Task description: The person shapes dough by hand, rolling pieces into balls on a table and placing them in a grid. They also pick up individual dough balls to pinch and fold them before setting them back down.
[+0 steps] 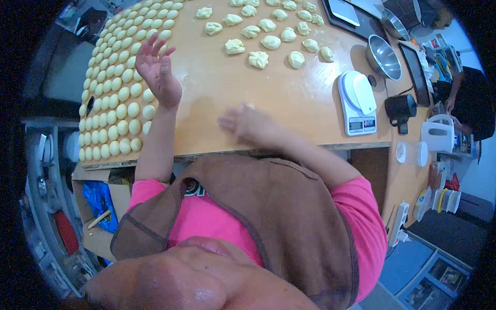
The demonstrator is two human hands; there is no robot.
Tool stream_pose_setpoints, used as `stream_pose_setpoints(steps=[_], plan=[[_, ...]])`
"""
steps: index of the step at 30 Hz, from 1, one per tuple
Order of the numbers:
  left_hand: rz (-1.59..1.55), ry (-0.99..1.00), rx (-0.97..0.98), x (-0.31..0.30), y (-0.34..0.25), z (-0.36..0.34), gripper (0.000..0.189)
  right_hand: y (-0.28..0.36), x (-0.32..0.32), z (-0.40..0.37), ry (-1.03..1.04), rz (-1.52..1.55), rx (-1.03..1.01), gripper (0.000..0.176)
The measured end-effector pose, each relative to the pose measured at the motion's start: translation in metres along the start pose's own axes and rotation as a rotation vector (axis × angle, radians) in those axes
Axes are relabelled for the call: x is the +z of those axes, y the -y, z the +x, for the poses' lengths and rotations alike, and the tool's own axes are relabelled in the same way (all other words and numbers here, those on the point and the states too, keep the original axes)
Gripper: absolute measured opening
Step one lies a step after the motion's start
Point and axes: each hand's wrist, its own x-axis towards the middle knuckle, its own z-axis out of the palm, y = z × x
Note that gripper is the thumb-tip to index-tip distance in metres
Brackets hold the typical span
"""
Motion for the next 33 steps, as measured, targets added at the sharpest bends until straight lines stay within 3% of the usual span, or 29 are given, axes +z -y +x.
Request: stream_pose_setpoints(steps=[2,4,6,9,12,13,15,16,18,21,22,24,27,30,32,33], plan=[[0.004,-0.014,-0.010,-0.002,0.002,0.001,0.050,-0.047,0.011,0.004,0.227,-0.734,-0.624,0.040],[-0.003,-0.012,-0.010,-0.002,0.001,0.001,0.050,-0.083,-0.026,0.024,0.192,-0.646,-0.696,0.045],[-0.024,-0.003,-0.020,0.000,0.000,-0.002,0.050,-0.058,-0.038,0.049,0.060,-0.887,-0.644,0.048],[-0.007,0.043,-0.006,0.003,-0.003,-0.007,0.051,-0.030,0.007,0.087,-0.006,-0.685,-0.686,0.047],[0.013,0.069,0.030,0.000,0.000,-0.004,0.051,-0.035,0.028,0.041,0.088,-0.676,-0.888,0.036],[0.005,0.057,0.020,-0.001,0.000,-0.004,0.051,-0.054,0.012,0.040,0.088,-0.680,-0.895,0.036],[-0.011,0.040,0.006,0.000,0.000,-0.002,0.052,-0.097,-0.020,0.036,0.162,-0.263,-0.940,0.021],[-0.036,0.029,-0.025,0.001,-0.001,-0.002,0.055,-0.079,-0.032,0.032,-0.053,-0.641,-0.831,0.012],[-0.071,0.029,-0.070,0.005,-0.002,-0.009,0.057,-0.047,-0.036,0.056,-0.048,-0.696,-0.555,0.021],[-0.023,0.082,0.015,0.005,0.001,-0.009,0.057,-0.026,0.018,0.066,-0.013,-0.550,-0.716,0.025],[-0.010,0.085,0.036,0.003,0.001,-0.008,0.057,-0.042,0.029,0.052,0.221,0.108,-0.385,0.027],[0.005,0.078,0.059,0.000,0.000,-0.005,0.057,-0.041,0.009,0.025,0.194,-0.544,-0.715,0.024],[-0.032,0.052,-0.012,0.002,-0.003,-0.004,0.053,-0.067,-0.033,0.037,0.087,-0.645,-0.631,0.022],[-0.028,0.085,-0.056,0.006,-0.003,-0.009,0.054,-0.029,-0.009,0.072,-0.047,-0.590,-0.582,0.021],[0.017,0.122,0.008,0.004,0.000,-0.010,0.054,-0.023,0.020,0.066,-0.012,-0.539,-0.724,0.024],[0.021,0.125,0.013,0.003,0.000,-0.008,0.054,-0.017,0.022,0.049,0.077,-0.564,-0.648,0.025]])
